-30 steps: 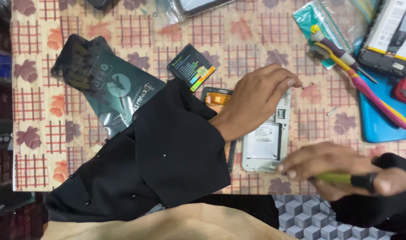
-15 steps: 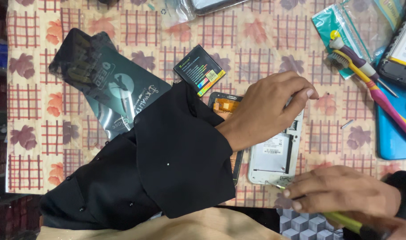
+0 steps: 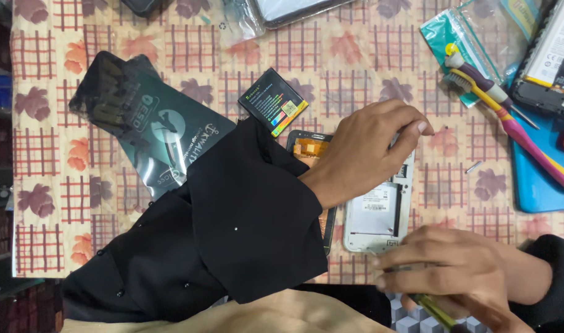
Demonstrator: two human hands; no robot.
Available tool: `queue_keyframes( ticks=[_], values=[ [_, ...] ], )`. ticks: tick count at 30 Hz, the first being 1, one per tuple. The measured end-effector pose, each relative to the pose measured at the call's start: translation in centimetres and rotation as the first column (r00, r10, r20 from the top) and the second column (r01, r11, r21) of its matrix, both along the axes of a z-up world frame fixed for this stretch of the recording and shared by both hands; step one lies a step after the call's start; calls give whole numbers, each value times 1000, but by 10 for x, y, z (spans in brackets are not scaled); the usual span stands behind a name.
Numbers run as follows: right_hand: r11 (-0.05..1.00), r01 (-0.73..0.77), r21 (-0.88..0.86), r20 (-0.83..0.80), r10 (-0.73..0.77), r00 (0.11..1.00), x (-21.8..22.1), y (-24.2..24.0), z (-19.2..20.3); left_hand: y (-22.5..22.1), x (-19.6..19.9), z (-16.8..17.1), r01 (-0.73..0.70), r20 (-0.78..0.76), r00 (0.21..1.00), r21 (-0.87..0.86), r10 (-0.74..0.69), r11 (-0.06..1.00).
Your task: The person assembles a white smartphone by placing the motherboard into the back housing and securing it with screws. They use a screwdriver to tighten multiple screws around the camera and battery area, then align and snap the back cover onto the device.
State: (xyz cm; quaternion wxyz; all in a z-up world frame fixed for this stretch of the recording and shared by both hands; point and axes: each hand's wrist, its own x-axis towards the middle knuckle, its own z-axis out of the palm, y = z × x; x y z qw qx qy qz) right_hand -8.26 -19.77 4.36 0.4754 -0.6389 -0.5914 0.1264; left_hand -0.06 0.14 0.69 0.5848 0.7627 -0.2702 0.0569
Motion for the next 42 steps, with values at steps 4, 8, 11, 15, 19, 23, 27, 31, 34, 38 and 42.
queue_keyframes(
  ticks=[4, 8, 11, 15, 19, 23, 27, 31, 34, 38, 42],
  values=[
    [994, 43, -98, -21, -46, 999, -11, -10, -1, 0, 0, -1, 10, -3, 1000, 2, -10, 1000],
    [919, 109, -378, -3, -119, 993, -11, -27, 13, 1, 1, 1, 26, -16, 1000, 11, -26, 1000],
    [977, 29, -209, -186, -69, 980, -4, -22, 21, 1, 1, 2, 29, -35, 999, 33, -28, 999],
    [787, -1, -617, -142, -110, 984, -14, -3, 20, 2, 0, 1, 35, -6, 999, 22, -35, 999],
    [947, 175, -270, 138, -142, 980, -19, 0, 14, 2, -3, 4, 8, 77, 997, 47, -12, 999],
    [999, 37, 5, 9, -37, 999, -15, 4, 17, 0, -2, 11, -38, 186, 983, 181, 4, 983],
    [960, 183, 212, 289, -240, 927, -17, 20, 17, -10, 12, 24, -77, 282, 959, 373, -33, 925],
    [984, 180, -8, 222, -174, 959, -18, 10, 15, -25, 28, 31, -69, 401, 912, 355, -85, 932],
    [995, 88, 55, 316, -101, 943, -21, 5, 4, -31, 31, 27, -37, 442, 887, 352, -131, 935],
    [932, 311, 184, 398, -360, 844, -24, 7, -4, -30, 26, 18, -142, 496, 861, 441, -109, 886],
    [968, 225, 110, 265, -247, 932, -24, 5, -7, -35, 24, 11, -147, 476, 869, 510, -135, 848]
  ],
)
